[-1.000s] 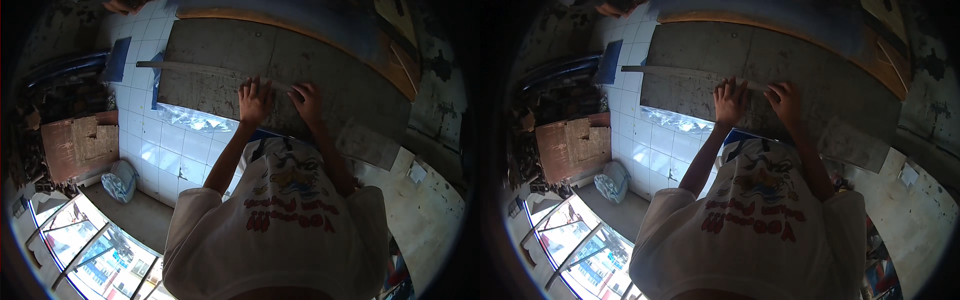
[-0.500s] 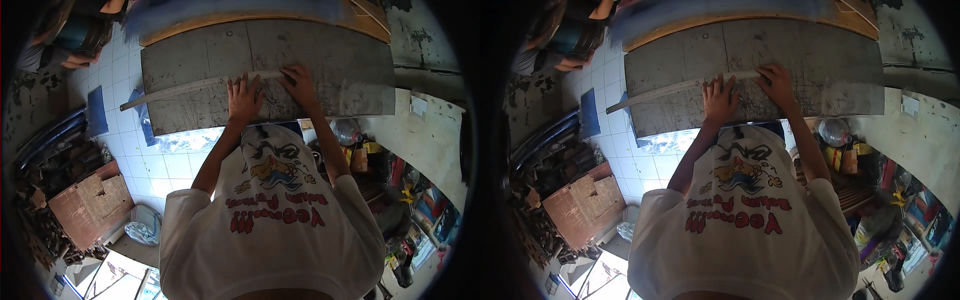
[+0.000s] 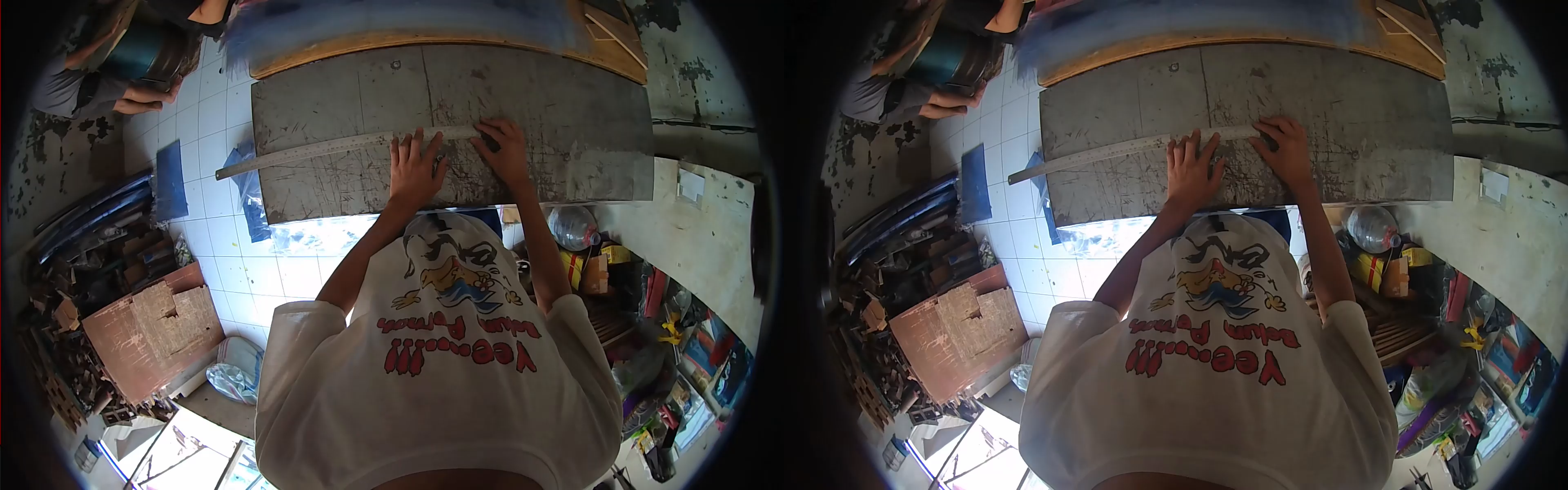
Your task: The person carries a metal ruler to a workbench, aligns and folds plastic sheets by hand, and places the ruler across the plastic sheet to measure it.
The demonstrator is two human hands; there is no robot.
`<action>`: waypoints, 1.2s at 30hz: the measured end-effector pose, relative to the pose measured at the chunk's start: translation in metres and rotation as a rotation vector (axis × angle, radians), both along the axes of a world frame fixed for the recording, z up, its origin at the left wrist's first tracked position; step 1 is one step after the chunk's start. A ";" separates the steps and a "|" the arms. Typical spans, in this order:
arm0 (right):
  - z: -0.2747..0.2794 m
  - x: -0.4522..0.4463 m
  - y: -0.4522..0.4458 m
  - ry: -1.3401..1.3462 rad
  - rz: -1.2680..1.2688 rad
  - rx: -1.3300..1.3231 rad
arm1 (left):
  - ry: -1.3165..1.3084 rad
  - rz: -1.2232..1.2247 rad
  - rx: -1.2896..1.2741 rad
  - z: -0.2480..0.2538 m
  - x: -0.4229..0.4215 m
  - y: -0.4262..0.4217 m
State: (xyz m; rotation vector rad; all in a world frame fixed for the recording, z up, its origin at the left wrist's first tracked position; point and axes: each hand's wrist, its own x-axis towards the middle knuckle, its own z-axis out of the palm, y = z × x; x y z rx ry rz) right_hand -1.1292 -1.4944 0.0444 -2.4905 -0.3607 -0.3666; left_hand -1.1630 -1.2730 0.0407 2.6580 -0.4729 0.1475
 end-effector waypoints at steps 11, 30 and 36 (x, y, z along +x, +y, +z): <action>0.000 0.003 -0.001 -0.032 0.033 0.010 | -0.086 0.146 -0.075 0.004 0.000 0.064; 0.002 0.000 0.005 -0.014 0.015 -0.006 | -0.215 0.549 -0.008 -0.014 -0.012 0.211; 0.001 -0.001 0.004 0.005 0.009 0.008 | -0.247 0.552 0.002 -0.010 -0.011 0.209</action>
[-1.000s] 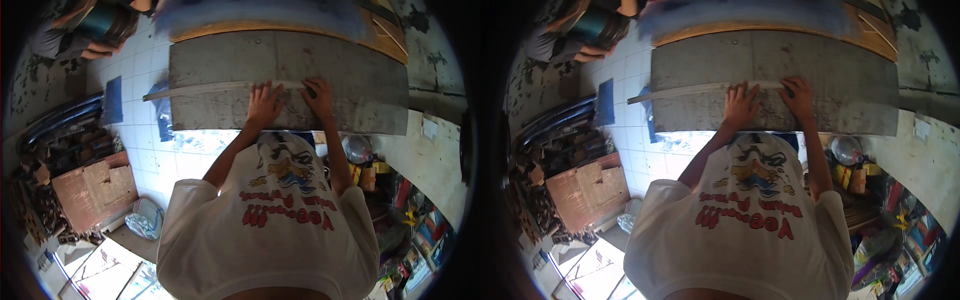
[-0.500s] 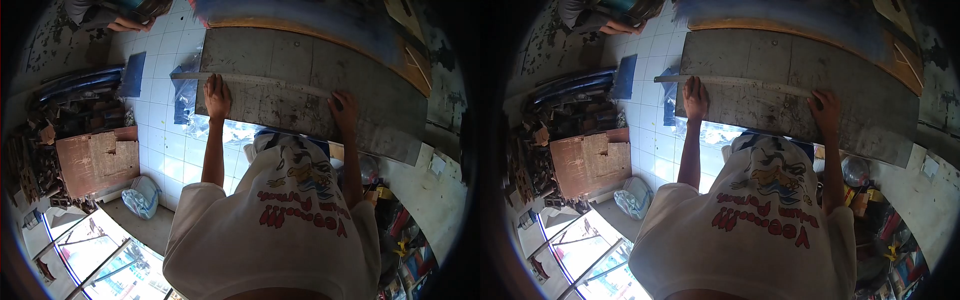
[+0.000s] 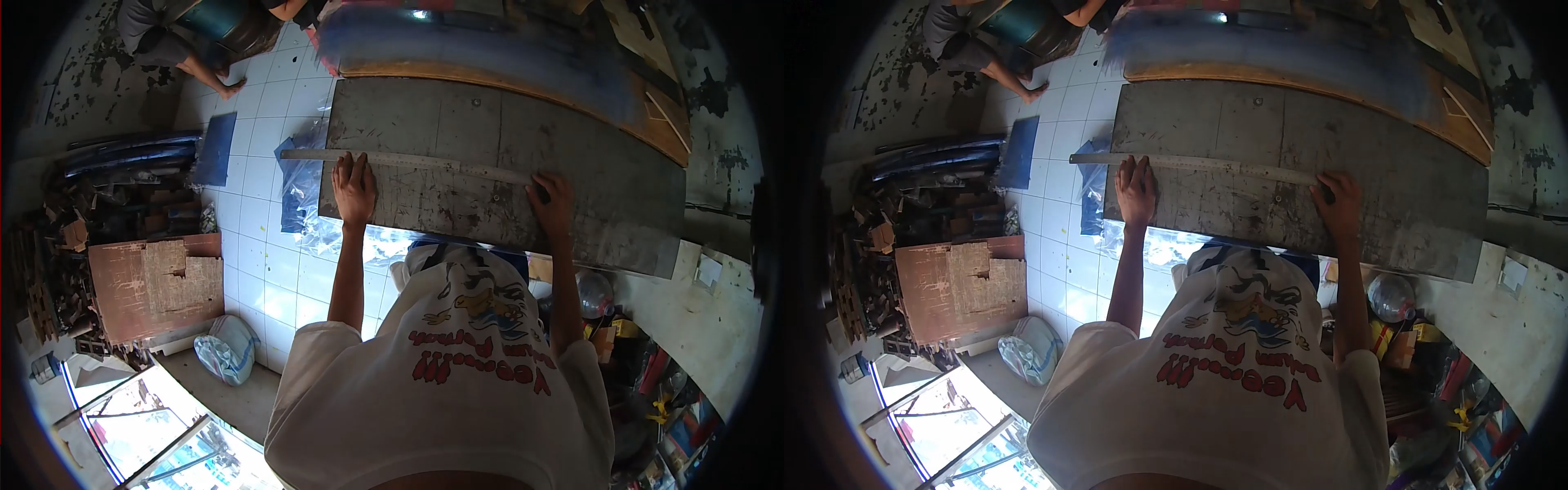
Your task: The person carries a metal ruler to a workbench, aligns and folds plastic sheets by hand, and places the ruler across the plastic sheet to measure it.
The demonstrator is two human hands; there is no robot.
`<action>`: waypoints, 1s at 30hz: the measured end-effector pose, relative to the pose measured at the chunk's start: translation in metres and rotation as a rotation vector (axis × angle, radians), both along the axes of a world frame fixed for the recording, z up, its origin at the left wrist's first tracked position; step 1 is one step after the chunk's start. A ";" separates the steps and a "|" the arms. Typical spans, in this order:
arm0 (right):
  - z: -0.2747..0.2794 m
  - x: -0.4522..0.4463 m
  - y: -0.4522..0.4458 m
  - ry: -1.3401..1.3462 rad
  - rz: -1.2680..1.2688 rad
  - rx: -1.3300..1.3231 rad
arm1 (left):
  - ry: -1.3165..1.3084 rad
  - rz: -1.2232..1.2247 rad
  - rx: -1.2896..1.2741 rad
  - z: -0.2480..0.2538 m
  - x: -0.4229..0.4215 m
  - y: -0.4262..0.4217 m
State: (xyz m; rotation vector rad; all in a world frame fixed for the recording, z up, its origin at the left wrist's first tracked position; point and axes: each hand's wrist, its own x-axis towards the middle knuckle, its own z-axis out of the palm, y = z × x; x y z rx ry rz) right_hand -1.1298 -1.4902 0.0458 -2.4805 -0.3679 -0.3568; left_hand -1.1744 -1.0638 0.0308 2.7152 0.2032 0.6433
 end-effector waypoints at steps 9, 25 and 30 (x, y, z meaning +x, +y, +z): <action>0.002 -0.002 0.001 -0.002 -0.018 -0.014 | -0.008 0.018 -0.016 0.003 -0.002 -0.003; 0.002 -0.001 0.002 -0.028 -0.007 -0.028 | -0.006 0.032 0.005 0.001 -0.001 -0.002; 0.003 -0.001 0.003 -0.018 -0.009 -0.016 | -0.018 0.024 0.005 0.002 -0.001 -0.002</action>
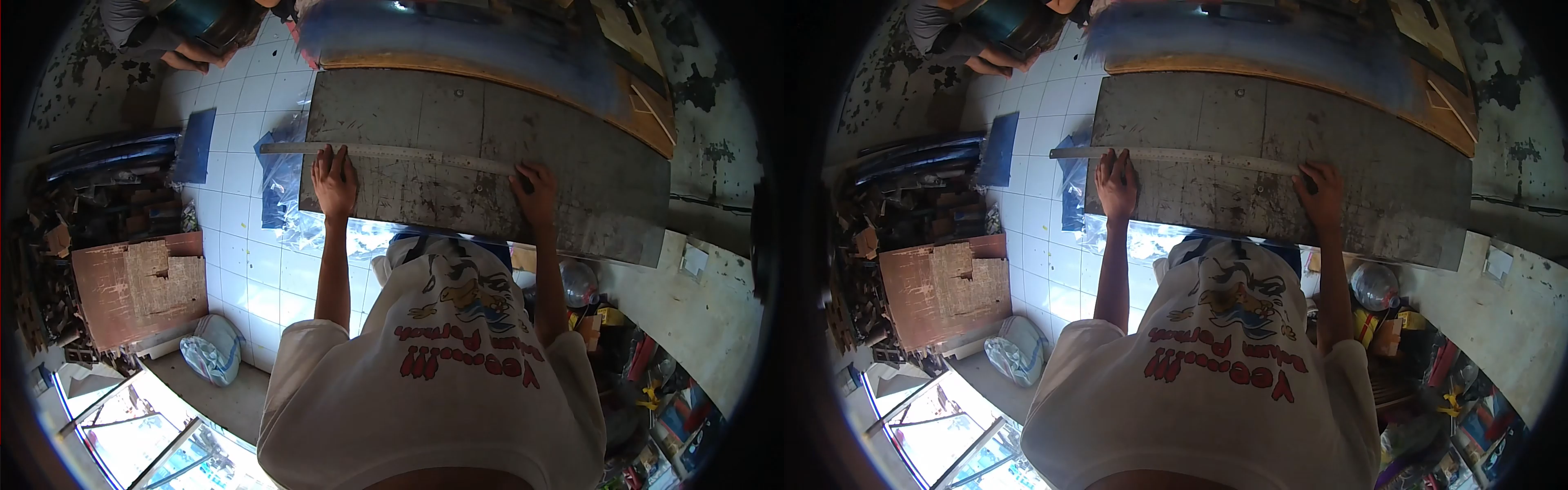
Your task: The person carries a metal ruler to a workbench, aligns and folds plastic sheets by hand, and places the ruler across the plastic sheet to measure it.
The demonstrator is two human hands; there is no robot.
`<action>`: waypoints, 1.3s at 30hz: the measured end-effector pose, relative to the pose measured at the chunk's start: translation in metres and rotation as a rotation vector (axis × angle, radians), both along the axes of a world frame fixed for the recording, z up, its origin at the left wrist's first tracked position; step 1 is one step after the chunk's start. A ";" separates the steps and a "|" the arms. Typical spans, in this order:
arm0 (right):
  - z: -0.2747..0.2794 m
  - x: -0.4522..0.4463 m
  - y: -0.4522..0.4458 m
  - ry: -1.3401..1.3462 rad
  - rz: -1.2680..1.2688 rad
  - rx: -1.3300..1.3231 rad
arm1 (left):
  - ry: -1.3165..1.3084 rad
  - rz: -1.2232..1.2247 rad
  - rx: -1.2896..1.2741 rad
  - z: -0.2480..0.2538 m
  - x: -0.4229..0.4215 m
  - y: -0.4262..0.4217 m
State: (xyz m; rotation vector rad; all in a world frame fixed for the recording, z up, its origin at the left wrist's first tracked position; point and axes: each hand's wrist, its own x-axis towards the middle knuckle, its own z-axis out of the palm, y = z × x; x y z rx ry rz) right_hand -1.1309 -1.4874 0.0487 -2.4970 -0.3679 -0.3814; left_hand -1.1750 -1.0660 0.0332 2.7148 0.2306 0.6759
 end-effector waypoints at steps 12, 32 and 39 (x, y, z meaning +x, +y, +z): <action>-0.001 -0.003 0.004 -0.089 0.018 0.032 | -0.004 -0.012 0.008 -0.005 0.000 0.002; -0.007 -0.007 0.009 -0.193 -0.025 -0.022 | -0.009 0.010 0.041 -0.005 0.001 0.001; -0.008 -0.007 0.009 -0.188 -0.029 0.009 | -0.018 0.008 0.039 -0.006 0.001 0.001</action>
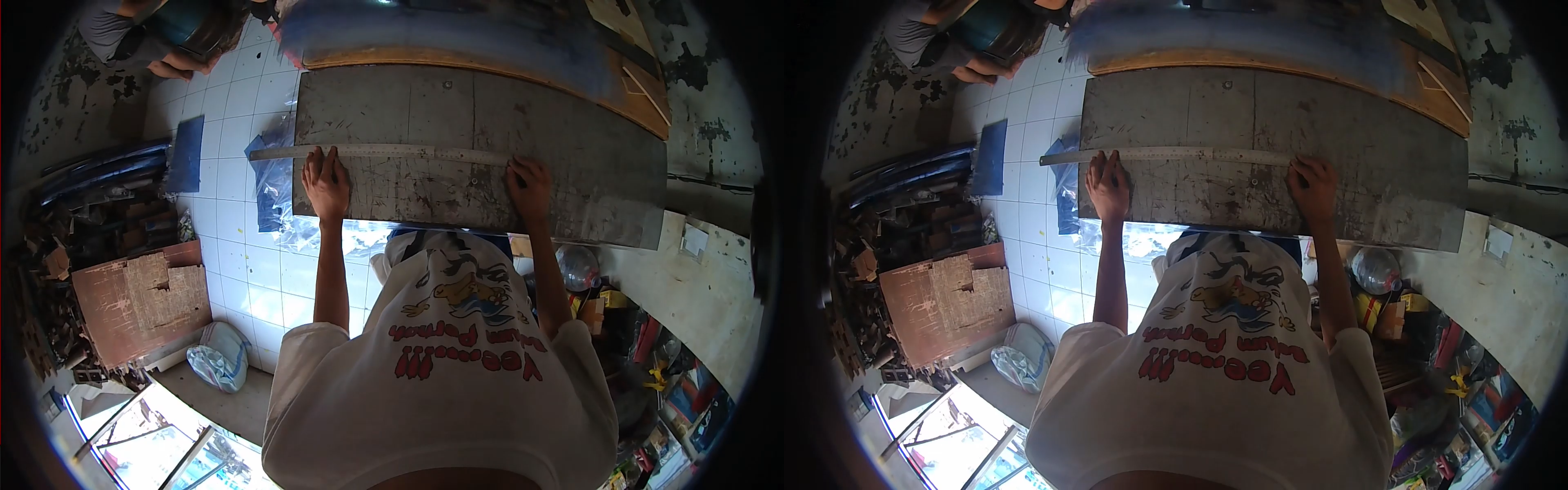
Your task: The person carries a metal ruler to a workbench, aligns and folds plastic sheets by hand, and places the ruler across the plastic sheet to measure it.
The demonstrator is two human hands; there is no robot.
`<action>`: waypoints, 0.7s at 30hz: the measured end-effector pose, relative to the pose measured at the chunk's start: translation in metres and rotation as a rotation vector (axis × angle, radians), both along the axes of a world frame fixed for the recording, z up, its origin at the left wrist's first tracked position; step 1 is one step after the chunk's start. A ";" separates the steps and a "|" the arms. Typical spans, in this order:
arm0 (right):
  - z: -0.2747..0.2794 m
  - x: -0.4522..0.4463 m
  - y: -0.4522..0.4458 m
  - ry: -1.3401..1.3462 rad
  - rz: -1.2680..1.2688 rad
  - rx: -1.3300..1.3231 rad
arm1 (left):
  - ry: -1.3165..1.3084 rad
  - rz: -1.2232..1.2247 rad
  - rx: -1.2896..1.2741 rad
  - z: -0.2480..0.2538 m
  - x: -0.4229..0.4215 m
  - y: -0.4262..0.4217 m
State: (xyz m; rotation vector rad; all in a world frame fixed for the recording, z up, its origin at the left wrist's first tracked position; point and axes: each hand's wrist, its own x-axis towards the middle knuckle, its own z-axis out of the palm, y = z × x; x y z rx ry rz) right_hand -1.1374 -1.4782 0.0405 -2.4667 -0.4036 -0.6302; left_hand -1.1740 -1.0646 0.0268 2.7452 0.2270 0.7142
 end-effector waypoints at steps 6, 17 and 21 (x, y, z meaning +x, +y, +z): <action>0.003 -0.001 0.001 0.008 -0.020 -0.035 | 0.010 -0.008 -0.005 0.001 0.000 0.000; -0.002 -0.006 -0.003 0.036 -0.005 0.021 | 0.023 -0.021 0.022 -0.004 0.000 0.001; -0.005 -0.007 -0.005 0.080 -0.016 0.053 | 0.034 -0.025 0.036 -0.004 -0.001 0.001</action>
